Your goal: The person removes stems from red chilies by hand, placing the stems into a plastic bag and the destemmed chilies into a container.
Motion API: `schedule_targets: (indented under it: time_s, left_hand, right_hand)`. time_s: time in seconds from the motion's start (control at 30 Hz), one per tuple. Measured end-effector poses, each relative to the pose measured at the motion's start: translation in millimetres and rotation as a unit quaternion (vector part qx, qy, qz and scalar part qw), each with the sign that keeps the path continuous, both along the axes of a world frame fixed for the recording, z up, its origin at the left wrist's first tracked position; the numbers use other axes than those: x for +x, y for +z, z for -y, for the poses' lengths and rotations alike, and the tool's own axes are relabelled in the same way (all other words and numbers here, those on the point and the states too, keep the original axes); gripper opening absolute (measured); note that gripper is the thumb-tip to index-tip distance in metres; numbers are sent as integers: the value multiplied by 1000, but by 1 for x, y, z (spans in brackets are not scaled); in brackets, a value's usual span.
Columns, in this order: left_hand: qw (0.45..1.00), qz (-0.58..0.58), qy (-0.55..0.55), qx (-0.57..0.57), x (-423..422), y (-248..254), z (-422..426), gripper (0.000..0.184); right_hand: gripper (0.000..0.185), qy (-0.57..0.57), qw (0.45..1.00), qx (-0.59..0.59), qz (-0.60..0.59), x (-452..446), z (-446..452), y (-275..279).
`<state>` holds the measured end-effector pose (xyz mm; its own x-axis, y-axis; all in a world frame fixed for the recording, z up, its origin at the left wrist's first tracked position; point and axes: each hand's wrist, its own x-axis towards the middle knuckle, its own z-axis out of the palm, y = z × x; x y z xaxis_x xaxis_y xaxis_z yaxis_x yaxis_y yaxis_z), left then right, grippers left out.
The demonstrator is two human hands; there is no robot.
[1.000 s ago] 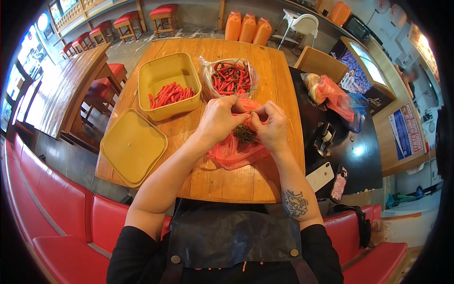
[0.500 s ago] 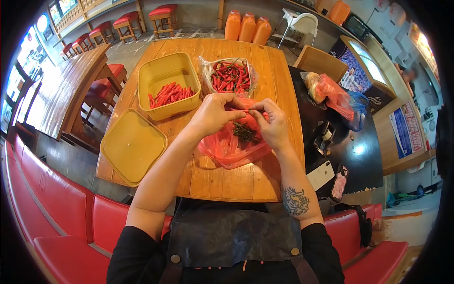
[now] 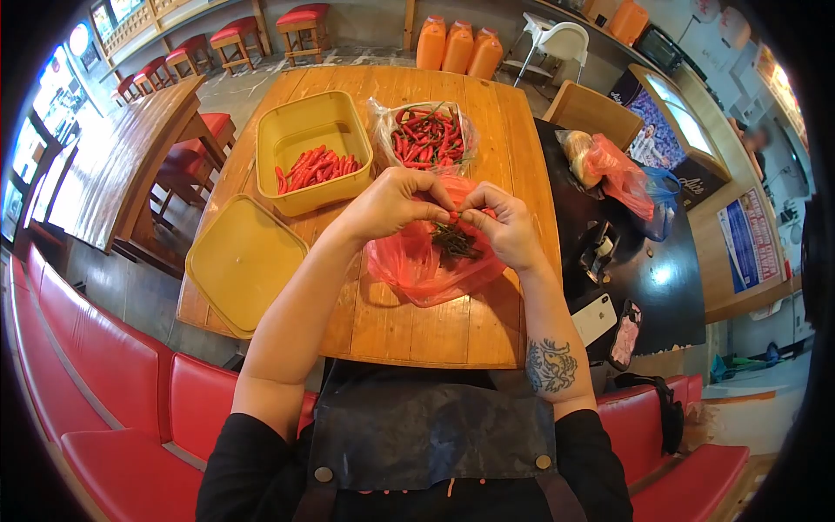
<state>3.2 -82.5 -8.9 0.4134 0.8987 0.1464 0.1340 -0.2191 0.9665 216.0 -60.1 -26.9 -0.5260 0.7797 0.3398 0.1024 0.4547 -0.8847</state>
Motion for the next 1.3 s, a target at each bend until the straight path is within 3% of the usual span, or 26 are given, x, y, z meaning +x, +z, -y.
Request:
schedule_targets:
  time_s: [0.27, 0.37, 0.43, 0.47, 0.53, 0.57, 0.6, 0.67, 0.73, 0.8, 0.87, 1.0, 1.07, 1.13, 1.17, 1.23, 1.3]
  left_hand:
    - [999, -15, -21, -33, -3, 6, 4, 8]
    - [999, -26, -17, 12, -7, 14, 8, 11]
    - [982, -97, -6, 160, -11, 22, 11, 11]
    - [982, -98, -6, 159, -15, 25, 12, 11]
    - [988, -82, 102, 84, -27, 28, 14, 11]
    - [960, -161, 152, 170, -39, 30, 9, 11]
    - [960, -162, 152, 171, -49, 32, 10, 11]
    - [873, -311, 289, 241, -68, 36, 11, 13]
    - [863, -322, 319, 222, -90, 23, 6, 14]
    - [851, -333, 351, 202, -93, 21, 6, 16]
    - [760, -392, 414, 312, -87, 19, 8, 18]
    - [747, -376, 419, 354, -56, 23, -3, 18]
    - [871, -268, 300, 282, -29, 22, -15, 17]
    - [886, -291, 254, 257, -3, 10, -35, 15]
    - [885, -290, 255, 259, 5, 4, -46, 15]
    - [818, -471, 277, 178, 12, -4, -63, 16]
    - [802, -492, 288, 180, 12, -13, -73, 16]
  right_hand:
    - [5, 70, 993, -95, -14, 3, 0, 2]
    - [4, 81, 991, -105, -25, 2, 3, 7]
    - [4, 89, 993, -81, -7, 1, 6, 8]
    - [4, 89, 993, -81, -8, 1, 5, 8]
    - [3, 82, 995, -63, -3, 3, 2, 5]
    - [3, 82, 995, -63, -3, 2, 2, 5]
    - [4, 59, 997, -47, 4, -1, 3, 4]
    - [6, 35, 999, -32, 11, -3, 2, 0]
    - [7, -1, 978, 176, 115, -4, -1, -5]
    - [8, -12, 967, 207, 147, -5, 2, -5]
    - [9, -24, 954, 240, 179, -6, 5, -4]
    - [7, -35, 949, 241, 200, -8, 7, -7]
    - [7, -38, 947, 259, 187, -9, 6, -10]
    - [7, -44, 944, 270, 182, -11, 8, -10]
    - [7, -44, 944, 272, 183, -10, 8, -10]
    - [8, -47, 941, 277, 187, -11, 8, -10]
    - [7, -45, 942, 270, 193, -10, 8, -10]
